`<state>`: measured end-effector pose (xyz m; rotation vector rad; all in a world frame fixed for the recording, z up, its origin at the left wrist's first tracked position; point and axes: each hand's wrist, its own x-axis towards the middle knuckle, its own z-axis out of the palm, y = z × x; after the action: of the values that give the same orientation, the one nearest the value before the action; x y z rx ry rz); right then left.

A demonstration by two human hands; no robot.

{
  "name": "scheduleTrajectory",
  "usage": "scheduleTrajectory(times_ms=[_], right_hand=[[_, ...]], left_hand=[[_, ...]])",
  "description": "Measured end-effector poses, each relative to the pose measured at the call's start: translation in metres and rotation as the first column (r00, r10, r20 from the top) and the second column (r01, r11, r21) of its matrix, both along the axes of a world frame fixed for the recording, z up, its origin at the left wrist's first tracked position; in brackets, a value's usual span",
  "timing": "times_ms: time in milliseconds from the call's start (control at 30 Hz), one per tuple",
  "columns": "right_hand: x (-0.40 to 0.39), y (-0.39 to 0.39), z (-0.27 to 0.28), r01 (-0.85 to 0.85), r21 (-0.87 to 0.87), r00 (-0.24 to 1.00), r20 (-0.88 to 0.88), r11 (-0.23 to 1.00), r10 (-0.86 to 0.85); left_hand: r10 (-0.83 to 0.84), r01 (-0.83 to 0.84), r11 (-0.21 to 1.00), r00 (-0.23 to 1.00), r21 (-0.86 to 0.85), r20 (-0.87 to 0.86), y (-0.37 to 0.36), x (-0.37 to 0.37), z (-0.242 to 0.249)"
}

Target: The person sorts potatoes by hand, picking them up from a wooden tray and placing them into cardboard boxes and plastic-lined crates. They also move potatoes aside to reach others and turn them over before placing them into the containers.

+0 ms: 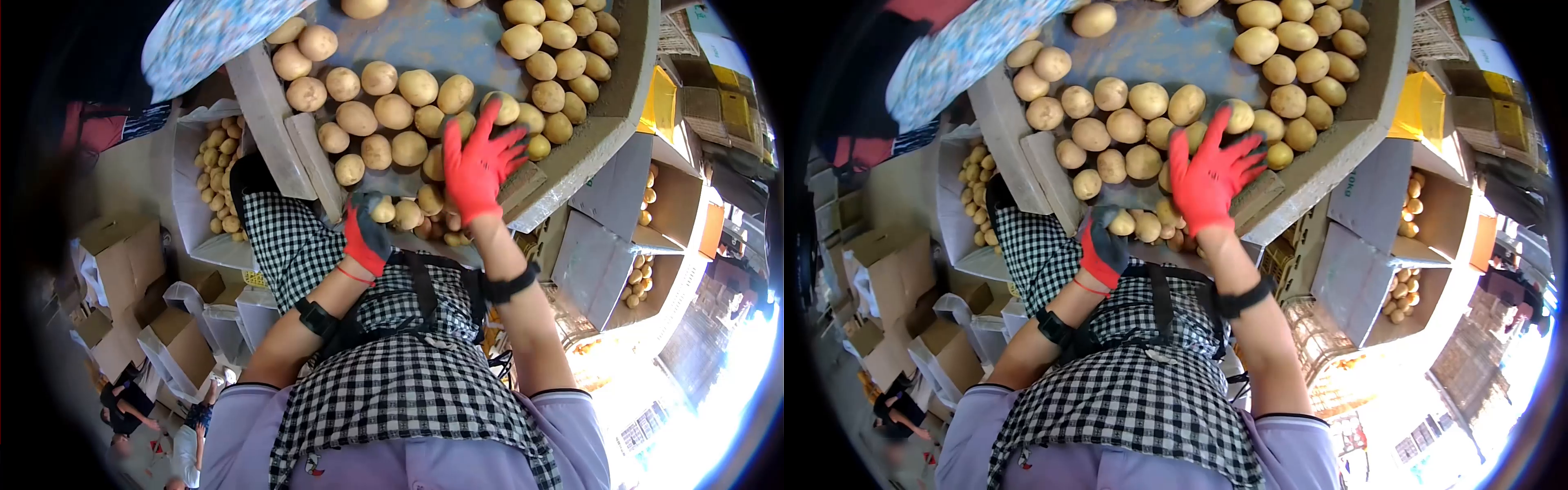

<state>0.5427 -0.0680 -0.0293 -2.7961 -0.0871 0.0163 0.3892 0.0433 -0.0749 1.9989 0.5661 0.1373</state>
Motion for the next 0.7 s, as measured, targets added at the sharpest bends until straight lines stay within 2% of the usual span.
scheduleTrajectory(times_ms=[33, 67, 100, 133, 200, 233, 267, 333, 367, 400, 467, 500, 567, 600, 633, 700], right_hand=[[0.006, 0.007, 0.000, -0.015, -0.016, 0.999, 0.033, 1.000, 0.016], [0.009, 0.014, 0.002, -0.029, -0.030, 0.997, 0.073, 0.999, 0.031], [-0.007, 0.015, 0.001, -0.143, -0.037, 0.988, 0.052, 0.989, 0.145], [-0.032, 0.011, 0.002, -0.261, -0.044, 0.965, 0.028, 0.964, 0.262], [-0.031, 0.000, 0.010, -0.321, -0.059, 0.947, -0.016, 0.945, 0.321], [-0.011, -0.012, 0.011, -0.236, -0.077, 0.972, -0.001, 0.969, 0.237], [0.010, -0.024, 0.013, -0.141, -0.095, 0.990, 0.010, 0.985, 0.142], [0.083, -0.039, 0.020, 0.045, -0.077, 0.991, 0.128, 0.996, -0.035], [0.123, -0.042, 0.033, 0.136, -0.011, 0.990, 0.039, 0.991, -0.135], [0.151, -0.042, 0.041, 0.232, 0.045, 0.972, -0.058, 0.972, -0.229], [0.158, -0.016, 0.034, 0.260, -0.068, 0.965, -0.017, 0.963, -0.261], [0.150, -0.007, 0.005, 0.229, -0.030, 0.962, 0.160, 0.973, -0.222], [0.099, 0.009, 0.006, -0.011, -0.126, 0.969, 0.244, 0.992, 0.042], [0.070, 0.009, 0.027, -0.228, -0.038, 0.972, 0.044, 0.973, 0.229], [0.048, 0.002, 0.034, -0.403, 0.105, 0.903, -0.115, 0.909, 0.413], [0.026, -0.017, 0.037, -0.395, 0.317, 0.916, 0.061, 0.862, 0.397]], left_hand=[[0.257, -0.231, 0.801, 0.966, -0.553, -0.031, -0.006, 0.005, -0.001], [0.439, -0.338, 0.284, 0.878, -0.897, -0.191, -0.010, 0.011, 0.001], [0.441, -0.332, 0.290, 0.879, -0.898, -0.182, -0.009, 0.020, 0.010], [0.454, -0.405, 0.174, 0.842, -0.898, -0.292, -0.008, 0.027, 0.019], [0.441, -0.535, -0.074, 0.739, -0.842, -0.509, -0.007, 0.042, 0.047], [0.360, -0.524, -0.065, 0.782, -0.849, -0.509, 0.000, 0.045, 0.061], [0.360, -0.530, -0.069, 0.777, -0.845, -0.516, 0.004, 0.042, 0.059], [0.284, -0.309, -0.292, 0.875, -0.905, -0.391, 0.011, 0.044, 0.051], [0.260, -0.204, -0.436, 0.904, -0.876, -0.340, 0.011, 0.045, 0.045], [0.253, -0.214, -0.440, 0.902, -0.872, -0.349, 0.010, 0.046, 0.043], [0.266, -0.218, -0.412, 0.900, -0.885, -0.346, 0.009, 0.048, 0.044], [0.262, -0.220, -0.413, 0.901, -0.884, -0.346, 0.008, 0.049, 0.046], [0.231, -0.174, -0.382, 0.933, -0.908, -0.276, 0.009, 0.053, 0.049], [0.216, -0.153, -0.367, 0.945, -0.918, -0.244, 0.010, 0.053, 0.050], [0.222, -0.140, -0.378, 0.946, -0.915, -0.236, 0.010, 0.052, 0.045], [0.222, -0.130, -0.393, 0.947, -0.910, -0.231, 0.011, 0.051, 0.041]])
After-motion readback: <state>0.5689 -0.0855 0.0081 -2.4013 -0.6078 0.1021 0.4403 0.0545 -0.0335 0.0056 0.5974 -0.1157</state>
